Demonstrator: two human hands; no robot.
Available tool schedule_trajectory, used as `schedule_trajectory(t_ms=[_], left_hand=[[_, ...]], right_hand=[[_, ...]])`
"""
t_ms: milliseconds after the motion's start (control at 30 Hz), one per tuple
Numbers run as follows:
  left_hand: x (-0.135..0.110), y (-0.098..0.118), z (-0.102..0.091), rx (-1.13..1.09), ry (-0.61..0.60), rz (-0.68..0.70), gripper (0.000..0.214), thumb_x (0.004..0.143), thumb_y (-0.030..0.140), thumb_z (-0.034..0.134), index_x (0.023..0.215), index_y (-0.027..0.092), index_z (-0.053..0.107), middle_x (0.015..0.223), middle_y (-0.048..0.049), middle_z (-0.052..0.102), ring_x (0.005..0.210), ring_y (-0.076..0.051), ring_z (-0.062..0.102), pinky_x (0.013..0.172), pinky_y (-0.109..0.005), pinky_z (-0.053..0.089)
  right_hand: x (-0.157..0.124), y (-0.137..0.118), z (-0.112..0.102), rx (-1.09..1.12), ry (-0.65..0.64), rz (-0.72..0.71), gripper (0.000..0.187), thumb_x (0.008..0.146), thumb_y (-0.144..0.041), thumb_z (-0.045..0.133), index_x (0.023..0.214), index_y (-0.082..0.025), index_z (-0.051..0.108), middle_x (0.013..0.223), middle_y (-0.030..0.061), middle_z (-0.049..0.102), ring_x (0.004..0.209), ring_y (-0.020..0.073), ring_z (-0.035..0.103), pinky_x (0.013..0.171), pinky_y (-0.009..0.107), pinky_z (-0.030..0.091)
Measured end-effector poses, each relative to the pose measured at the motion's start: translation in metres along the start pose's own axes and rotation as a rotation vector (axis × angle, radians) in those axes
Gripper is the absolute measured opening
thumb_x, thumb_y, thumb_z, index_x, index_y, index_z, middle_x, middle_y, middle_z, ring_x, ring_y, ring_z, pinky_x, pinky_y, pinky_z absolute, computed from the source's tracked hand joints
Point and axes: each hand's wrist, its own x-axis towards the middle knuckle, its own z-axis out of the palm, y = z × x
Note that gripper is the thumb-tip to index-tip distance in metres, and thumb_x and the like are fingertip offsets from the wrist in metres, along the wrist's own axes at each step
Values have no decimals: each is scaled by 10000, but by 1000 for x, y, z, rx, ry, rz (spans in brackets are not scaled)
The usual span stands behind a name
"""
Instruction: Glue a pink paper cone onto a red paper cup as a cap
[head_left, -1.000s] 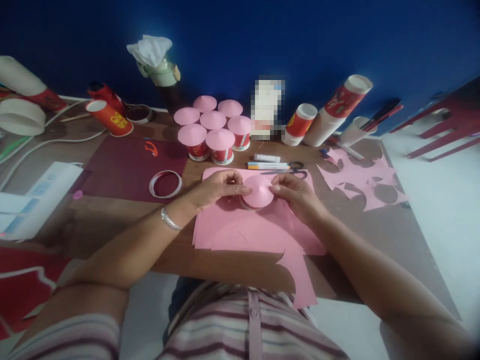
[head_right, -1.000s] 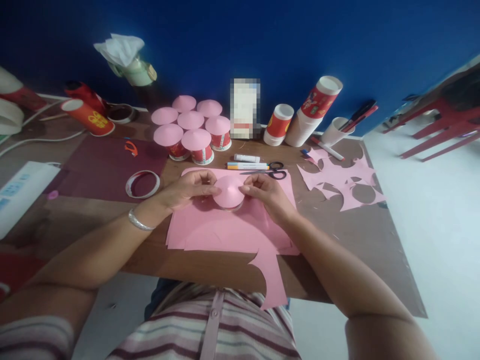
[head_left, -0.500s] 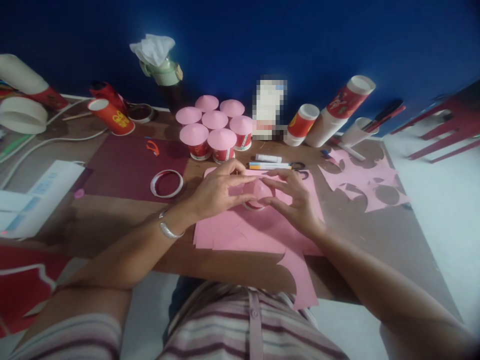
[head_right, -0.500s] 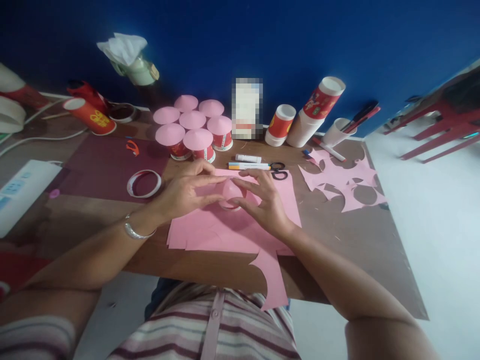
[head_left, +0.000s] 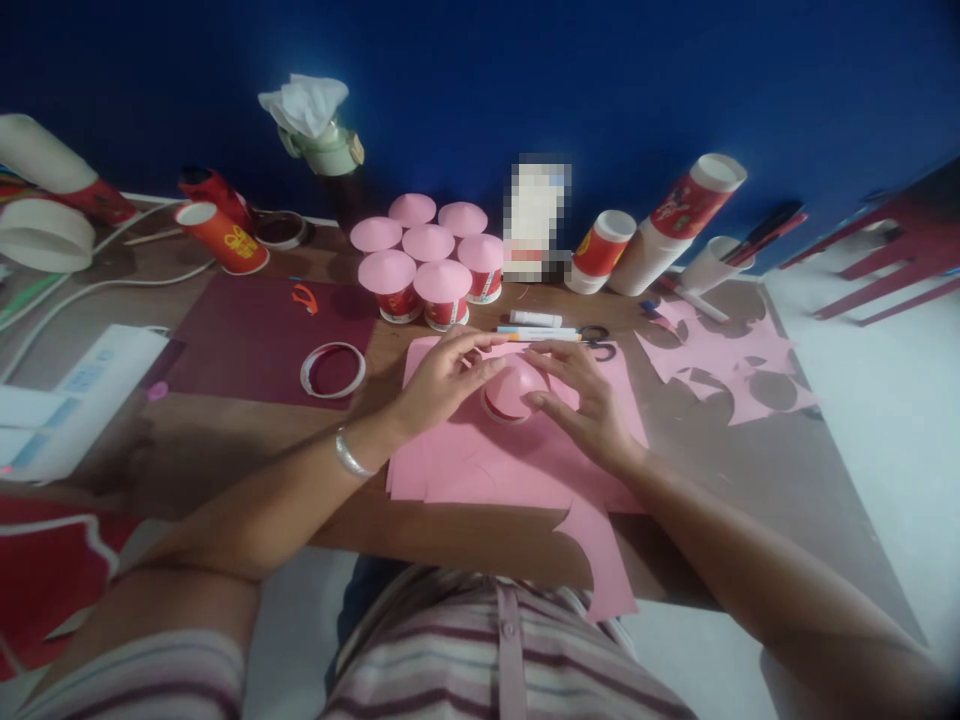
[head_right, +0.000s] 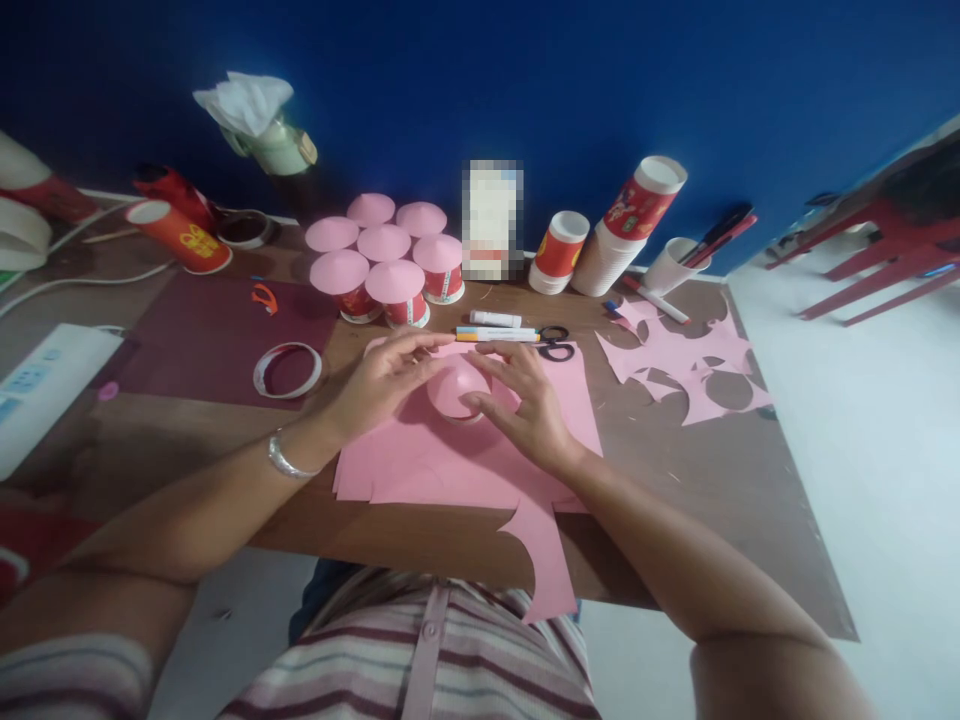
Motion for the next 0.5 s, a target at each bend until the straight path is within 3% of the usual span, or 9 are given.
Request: schedule_trajectory(t_ms=[100,233,500], left_hand=[[3,-1,6,-235,-42,-184,410,926,499,753,1187,183,733,1144,-78,703,1043,-189,639,948,-328,496],[4,0,9,-447,-71,-320,400,873,468,813,1132,179,717,1168,-67,711,1076,-192,639,974,-329,465],[9,7,14,-549,-15,-404,375,809,450,841,966,151,678,978,-38,677,962,-171,603,894,-322,439]], right_hand=[[1,1,0,9,0,-11,430,962,-448,750,1385,-418,680,1312,55,667,1251,278,618,1093,541,525],[2,0,0,9,-10,-13,433,961,-438,752,1387,-418,678,1303,54,670,1257,283,617,1095,541,524],[0,-1,0,7,-4,-10,519,931,-459,783,1429,-406,647,1336,64,653,1282,290,612,1127,537,514]])
